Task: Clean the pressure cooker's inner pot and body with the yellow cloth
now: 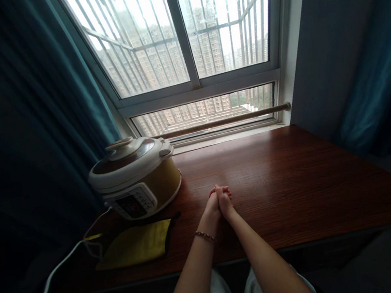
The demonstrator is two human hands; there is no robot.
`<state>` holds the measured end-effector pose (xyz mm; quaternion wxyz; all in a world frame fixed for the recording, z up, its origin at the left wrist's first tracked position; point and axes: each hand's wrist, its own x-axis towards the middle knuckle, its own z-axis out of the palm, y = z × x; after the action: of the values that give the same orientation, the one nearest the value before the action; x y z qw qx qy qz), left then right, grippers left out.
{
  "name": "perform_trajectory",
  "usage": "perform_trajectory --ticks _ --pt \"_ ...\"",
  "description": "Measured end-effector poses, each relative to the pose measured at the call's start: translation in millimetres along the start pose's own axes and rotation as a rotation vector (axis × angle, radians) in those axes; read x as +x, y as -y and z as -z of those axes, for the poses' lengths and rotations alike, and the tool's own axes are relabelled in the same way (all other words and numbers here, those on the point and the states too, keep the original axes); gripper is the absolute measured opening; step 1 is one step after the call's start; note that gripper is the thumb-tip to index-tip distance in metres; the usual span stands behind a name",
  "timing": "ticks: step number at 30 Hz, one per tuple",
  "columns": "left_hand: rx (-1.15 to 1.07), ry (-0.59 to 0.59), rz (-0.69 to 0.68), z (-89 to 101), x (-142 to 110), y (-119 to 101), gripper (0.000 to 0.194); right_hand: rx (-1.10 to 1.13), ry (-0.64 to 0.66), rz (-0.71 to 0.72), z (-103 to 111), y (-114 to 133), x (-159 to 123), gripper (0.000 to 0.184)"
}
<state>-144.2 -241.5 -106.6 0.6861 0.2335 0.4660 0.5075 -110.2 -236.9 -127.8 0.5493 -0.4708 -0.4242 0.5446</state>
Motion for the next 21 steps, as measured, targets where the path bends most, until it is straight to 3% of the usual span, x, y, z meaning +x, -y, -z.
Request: perform_trajectory --ticks 21 --pt "0.037 0.005 -0.006 0.4 -0.2 0.0 0.014 0.037 0.0 0.009 0.3 -3.0 1.1 0.05"
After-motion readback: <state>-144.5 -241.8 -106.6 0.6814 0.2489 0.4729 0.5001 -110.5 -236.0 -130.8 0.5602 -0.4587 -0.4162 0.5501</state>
